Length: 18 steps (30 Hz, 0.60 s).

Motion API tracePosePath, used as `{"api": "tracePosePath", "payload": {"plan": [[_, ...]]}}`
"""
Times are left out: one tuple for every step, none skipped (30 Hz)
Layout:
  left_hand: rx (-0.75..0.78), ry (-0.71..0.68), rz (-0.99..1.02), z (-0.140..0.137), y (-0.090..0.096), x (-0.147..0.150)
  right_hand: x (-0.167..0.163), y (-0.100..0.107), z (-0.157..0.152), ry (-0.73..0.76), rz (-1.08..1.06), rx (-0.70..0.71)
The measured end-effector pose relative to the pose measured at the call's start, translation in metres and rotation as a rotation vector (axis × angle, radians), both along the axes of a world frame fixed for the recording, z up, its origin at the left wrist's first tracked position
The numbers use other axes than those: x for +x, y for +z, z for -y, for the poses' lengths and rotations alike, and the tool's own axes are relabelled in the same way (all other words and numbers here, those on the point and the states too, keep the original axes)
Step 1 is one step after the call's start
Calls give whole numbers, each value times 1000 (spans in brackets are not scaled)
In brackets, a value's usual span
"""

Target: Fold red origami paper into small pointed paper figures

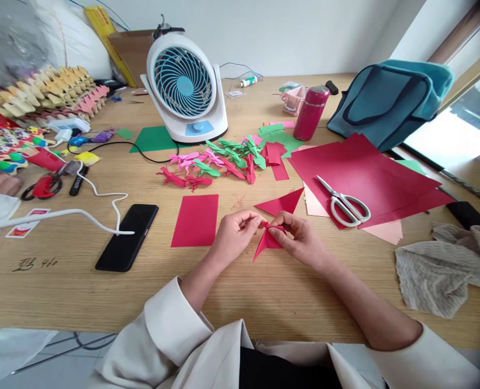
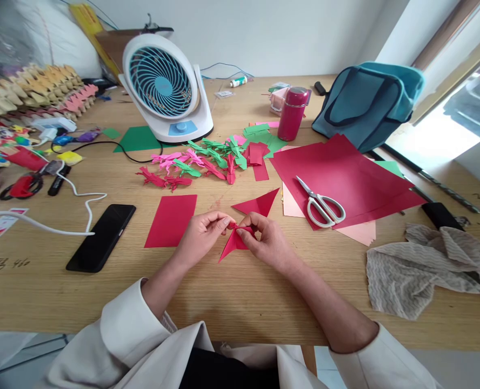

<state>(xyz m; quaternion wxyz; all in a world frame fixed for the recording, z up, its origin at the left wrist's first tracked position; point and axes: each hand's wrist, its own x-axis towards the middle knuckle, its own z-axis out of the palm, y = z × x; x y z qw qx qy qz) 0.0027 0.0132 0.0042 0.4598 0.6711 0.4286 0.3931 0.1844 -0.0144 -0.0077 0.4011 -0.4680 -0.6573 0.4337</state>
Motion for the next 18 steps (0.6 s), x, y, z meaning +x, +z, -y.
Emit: {"api": "tracePosePath", "payload": {"plan": [[-63,-26,39,-1,0,0,0,0,0,3,2,-2],[-108,-43,71,-1,-1,0,0,0,0,6,3,-6],[-136,-53,98,-2,-1,0,0,0,0,8,4,-9],[-151,-56,122,-2,-1,0,1,1,0,9,5,-11],[-161,-61,141,-2,-2,0,1,1,-1,9,6,-13],[-172,-67,156,-2,-2,0,1,2,-1,9,9,-14],[-182,-73,171,-2,-2,-1,1,3,0,8,13,-14],[-194,-77,183,-3,-3,-1,1,3,0,7,16,-13],[-206,-79,188,-3,-3,-1,1,3,0,4,17,-11],[-213,-75,187,-3,-4,-1,1,4,0,3,16,-10],[-214,-68,179,-3,-4,0,0,4,0,2,13,-8],[-209,-58,166,-3,-5,0,0,3,0,2,10,-8],[-198,-50,153,-3,-5,0,0,3,0,1,3,-7],[-180,-41,140,-2,-5,0,0,3,0,2,-3,-7],[-156,-31,128,-2,-5,1,0,2,0,2,-9,-7],[-127,-21,114,-1,-5,1,0,1,-1,4,-13,-8],[-90,-10,98,0,-4,1,1,1,-1,5,-15,-7],[-46,3,78,1,-4,2,1,0,-1,5,-16,-6]]}}
